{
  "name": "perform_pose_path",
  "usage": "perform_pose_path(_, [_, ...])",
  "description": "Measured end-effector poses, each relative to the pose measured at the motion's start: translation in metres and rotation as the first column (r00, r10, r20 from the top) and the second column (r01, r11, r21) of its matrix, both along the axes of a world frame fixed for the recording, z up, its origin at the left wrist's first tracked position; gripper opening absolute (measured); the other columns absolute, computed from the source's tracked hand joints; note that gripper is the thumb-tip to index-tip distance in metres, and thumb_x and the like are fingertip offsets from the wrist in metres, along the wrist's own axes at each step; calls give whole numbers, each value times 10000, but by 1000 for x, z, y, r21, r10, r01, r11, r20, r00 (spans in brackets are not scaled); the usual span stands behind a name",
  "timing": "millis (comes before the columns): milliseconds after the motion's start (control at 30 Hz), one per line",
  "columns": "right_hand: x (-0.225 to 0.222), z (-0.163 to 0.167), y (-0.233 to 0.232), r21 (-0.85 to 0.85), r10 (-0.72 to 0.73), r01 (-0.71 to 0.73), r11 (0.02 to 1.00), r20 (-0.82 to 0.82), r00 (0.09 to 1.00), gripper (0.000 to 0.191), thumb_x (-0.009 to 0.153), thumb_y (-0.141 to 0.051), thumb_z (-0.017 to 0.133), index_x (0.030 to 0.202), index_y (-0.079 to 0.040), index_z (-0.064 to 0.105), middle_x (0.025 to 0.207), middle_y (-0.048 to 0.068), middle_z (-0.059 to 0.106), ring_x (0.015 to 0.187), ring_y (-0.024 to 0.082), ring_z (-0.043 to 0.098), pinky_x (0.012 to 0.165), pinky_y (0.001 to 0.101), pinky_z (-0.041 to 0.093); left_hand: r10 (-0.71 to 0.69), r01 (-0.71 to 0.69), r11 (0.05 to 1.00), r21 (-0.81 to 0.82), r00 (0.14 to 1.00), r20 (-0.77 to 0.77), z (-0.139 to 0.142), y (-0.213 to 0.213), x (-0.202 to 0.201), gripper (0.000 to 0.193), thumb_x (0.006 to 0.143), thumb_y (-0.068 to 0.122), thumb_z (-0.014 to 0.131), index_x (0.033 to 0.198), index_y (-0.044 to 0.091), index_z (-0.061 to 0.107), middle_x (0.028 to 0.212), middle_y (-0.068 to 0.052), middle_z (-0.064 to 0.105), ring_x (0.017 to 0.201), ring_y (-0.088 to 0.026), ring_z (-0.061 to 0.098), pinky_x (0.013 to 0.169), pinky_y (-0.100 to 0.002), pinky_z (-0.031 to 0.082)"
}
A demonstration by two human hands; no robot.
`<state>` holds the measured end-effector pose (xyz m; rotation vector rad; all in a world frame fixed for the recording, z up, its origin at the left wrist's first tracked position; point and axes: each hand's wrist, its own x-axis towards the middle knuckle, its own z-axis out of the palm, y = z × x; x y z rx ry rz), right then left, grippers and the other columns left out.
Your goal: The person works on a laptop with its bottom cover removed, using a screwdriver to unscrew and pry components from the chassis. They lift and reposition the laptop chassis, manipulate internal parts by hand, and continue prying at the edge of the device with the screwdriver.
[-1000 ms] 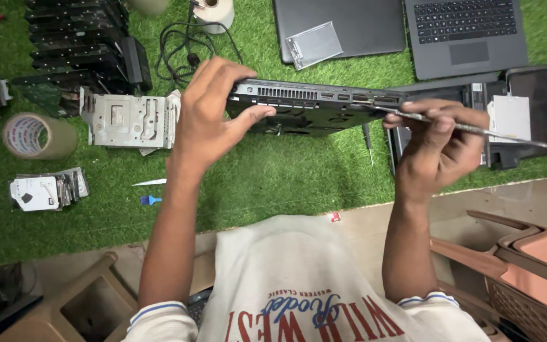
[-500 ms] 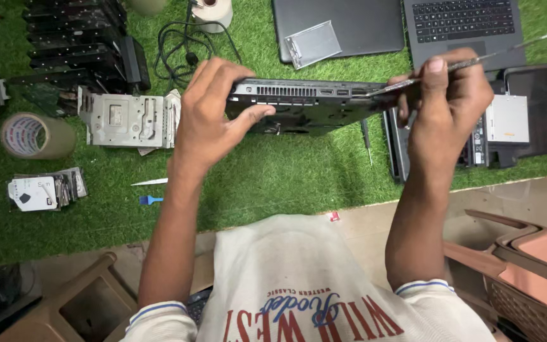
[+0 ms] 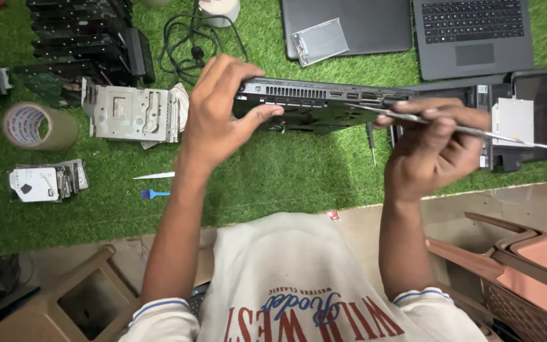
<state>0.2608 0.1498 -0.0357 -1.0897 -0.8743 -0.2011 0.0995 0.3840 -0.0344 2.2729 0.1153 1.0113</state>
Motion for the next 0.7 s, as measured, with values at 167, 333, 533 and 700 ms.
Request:
perform_pose_path(167, [0, -1, 12, 12, 15, -15, 1000, -63, 998, 290, 1193, -260, 537, 1131, 0, 427, 947, 196, 612, 768, 222, 670, 646, 386, 633, 22, -22, 999, -23, 999, 41, -2, -12, 6, 522, 822, 249, 953, 1156, 30, 617, 1062, -118, 628, 1004, -283, 639, 902, -389, 544])
perform_pose_path(333, [11, -2, 14, 101, 60, -47, 994, -139, 989, 300, 1196, -271, 523, 1100, -8, 414, 943, 173, 590, 747, 219, 656, 625, 377, 612, 55, -54, 998, -18, 996, 73, -1, -27, 4, 529, 825, 235, 957, 1163, 19, 612, 1055, -119, 619, 990, -289, 621, 896, -421, 512])
perform_pose_path(533, [10, 0, 16, 32, 38, -36, 999, -60, 997, 318, 1207, -289, 506, 1101, -11, 396, 941, 171, 562, 788, 223, 657, 628, 385, 632, 82, -80, 996, -40, 994, 68, 1, -27, 1, 540, 811, 222, 962, 1173, 16, 618, 1065, -119, 619, 998, -285, 623, 896, -413, 521])
perform_pose_path(700, [9, 7, 24, 7, 73, -72, 997, -55, 996, 297, 1208, -283, 502, 1123, -16, 401, 934, 191, 582, 770, 238, 673, 625, 391, 627, 67, -57, 988, -142, 996, 61, 3, -30, -4, 503, 829, 174, 953, 1181, 30, 623, 1091, -113, 615, 998, -266, 655, 878, -379, 551])
